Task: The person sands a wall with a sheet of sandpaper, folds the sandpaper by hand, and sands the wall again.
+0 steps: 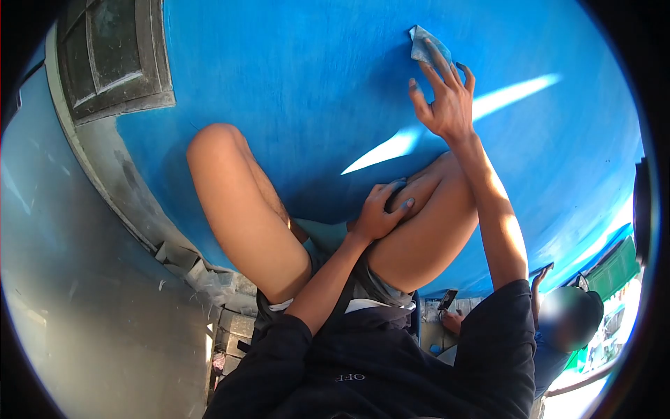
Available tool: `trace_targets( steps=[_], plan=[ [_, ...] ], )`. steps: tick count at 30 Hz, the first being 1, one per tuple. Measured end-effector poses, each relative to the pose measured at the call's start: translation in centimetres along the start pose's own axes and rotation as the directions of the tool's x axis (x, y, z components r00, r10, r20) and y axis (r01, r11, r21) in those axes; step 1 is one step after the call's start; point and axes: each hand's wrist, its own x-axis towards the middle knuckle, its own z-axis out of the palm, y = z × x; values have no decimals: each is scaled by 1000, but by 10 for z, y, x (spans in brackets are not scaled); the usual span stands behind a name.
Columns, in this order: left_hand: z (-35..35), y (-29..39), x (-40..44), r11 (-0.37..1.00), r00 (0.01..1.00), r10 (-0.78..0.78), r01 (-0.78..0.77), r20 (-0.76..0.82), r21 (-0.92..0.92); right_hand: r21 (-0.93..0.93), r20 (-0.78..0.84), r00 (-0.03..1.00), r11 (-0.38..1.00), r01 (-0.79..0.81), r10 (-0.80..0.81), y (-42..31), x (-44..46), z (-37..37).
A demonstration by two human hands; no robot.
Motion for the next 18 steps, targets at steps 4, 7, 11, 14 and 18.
trace_targets(
  steps=[4,7,11,14,18],
  plan=[
    [1,-1,0,1000,1000,12,-12,1,0,64,85,991,993,100,-105,-8,-5,-2],
    [1,-1,0,1000,1000,8,-8,1,7,24,117,988,995,99,-101,-11,-2,-2],
    [1,-3,0,1000,1000,27,-27,-1,-4,66,92,985,988,137,-143,-15,-5,-1],
    [1,-1,0,1000,1000,1,-1,6,-5,80,143,969,978,190,-200,-16,-5,-2],
    [2,-2,-1,1000,1000,-13,13,0,-10,38,5,1000,999,5,-6,-6,2,-2]
  ],
)
